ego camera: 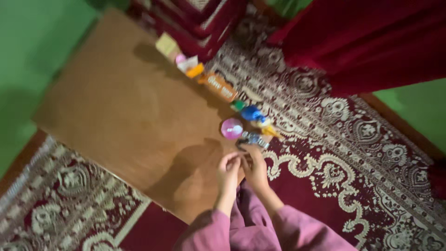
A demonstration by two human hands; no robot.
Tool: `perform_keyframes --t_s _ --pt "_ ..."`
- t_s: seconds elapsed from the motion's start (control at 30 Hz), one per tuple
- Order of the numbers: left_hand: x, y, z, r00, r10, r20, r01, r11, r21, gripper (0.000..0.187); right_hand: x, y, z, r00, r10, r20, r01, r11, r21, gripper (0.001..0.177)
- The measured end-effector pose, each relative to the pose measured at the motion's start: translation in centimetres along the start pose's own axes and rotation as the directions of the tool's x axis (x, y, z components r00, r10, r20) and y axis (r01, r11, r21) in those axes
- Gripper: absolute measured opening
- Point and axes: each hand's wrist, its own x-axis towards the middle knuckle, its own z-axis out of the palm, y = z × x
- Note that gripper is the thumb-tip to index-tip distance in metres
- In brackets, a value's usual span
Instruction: The person takes various personal items including a tube, a container, a box, a watch, and a comb from a green cabinet and places them in a row on a small wooden table.
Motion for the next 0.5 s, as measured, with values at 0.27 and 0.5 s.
perform_keyframes --t_s 0.27,0.5 --pt "-12.6 14.1 8.7 0.95 -0.015 0.311 -0.04 0.984 0.172 0.026 -7.3 -12.1 -13.1 0.979 0.18 -0.094 -0.111 0.862 0.495 0.029" --pt "-22.5 14.5 20.8 0.707 -0.062 0.704 -0.171 0.952 0.255 0.023 -17.6 -17.7 -26.7 0.846 0.168 -0.505 0.085 0.894 0.44 0.016"
